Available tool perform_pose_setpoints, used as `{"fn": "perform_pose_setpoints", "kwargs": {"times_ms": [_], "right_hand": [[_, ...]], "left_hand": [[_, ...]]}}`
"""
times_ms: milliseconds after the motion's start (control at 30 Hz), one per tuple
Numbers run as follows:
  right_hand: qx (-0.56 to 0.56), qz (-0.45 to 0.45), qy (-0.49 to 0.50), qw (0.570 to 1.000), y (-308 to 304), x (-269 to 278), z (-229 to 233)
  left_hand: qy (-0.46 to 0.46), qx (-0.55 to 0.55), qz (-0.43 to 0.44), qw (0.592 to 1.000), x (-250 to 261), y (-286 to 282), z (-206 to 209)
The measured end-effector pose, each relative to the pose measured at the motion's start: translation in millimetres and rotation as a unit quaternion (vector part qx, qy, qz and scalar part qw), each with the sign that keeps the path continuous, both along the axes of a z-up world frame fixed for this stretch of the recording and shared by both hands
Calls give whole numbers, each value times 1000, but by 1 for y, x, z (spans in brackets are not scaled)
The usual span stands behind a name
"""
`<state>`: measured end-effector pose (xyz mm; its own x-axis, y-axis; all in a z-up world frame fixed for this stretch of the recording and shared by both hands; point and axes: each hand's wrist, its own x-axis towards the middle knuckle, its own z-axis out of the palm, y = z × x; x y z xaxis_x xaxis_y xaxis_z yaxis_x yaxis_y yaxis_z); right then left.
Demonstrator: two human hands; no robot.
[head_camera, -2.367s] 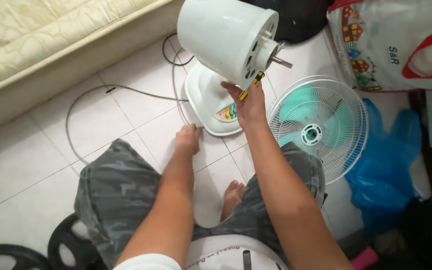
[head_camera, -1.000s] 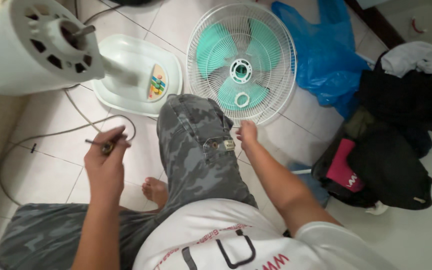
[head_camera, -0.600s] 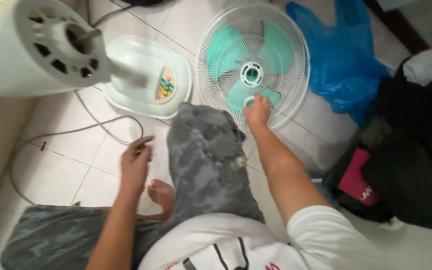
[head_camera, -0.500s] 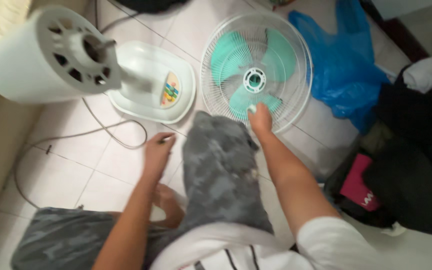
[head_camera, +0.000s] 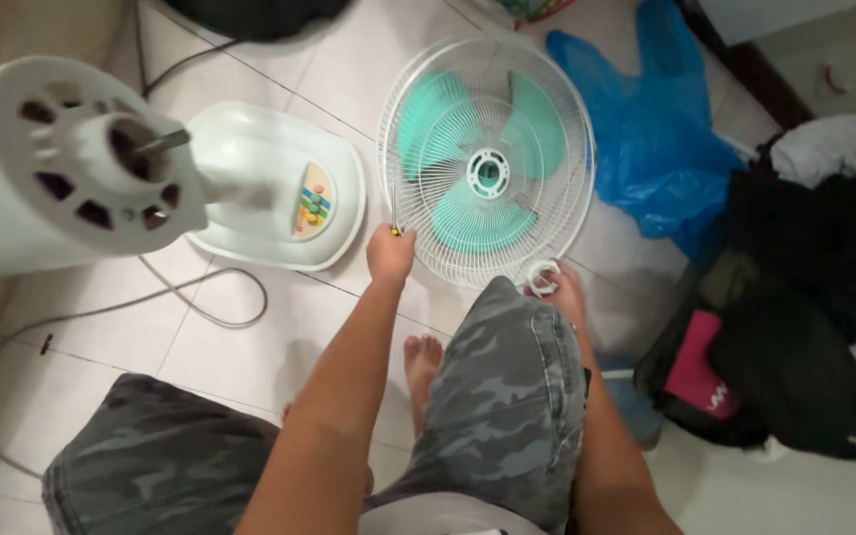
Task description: The person assembles a white pedestal fan by attaching the motor housing to the base, securing it with a screwdriver, and then attaching the front grill and fan blades.
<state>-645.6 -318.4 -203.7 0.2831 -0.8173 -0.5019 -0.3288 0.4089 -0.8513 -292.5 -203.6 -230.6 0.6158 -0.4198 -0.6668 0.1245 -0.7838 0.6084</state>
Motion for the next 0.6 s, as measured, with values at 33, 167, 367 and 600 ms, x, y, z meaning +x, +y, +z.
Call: {"fn": "perform_pose_setpoints", "kwargs": {"times_ms": [33, 167, 367, 600], "right_hand": [[88, -91, -39, 991, 2, -12, 2], [62, -303, 115, 944, 4, -29, 11], [275, -264, 75, 921, 13, 62, 69], [338, -89, 51, 936, 31, 101, 122]], "left_hand": [[0, 5, -5, 1000, 2, -4, 4], [233, -115, 122, 958, 7, -9, 30], [279, -196, 205, 918, 15, 0, 67], [293, -194, 170, 921, 22, 46, 76]]}}
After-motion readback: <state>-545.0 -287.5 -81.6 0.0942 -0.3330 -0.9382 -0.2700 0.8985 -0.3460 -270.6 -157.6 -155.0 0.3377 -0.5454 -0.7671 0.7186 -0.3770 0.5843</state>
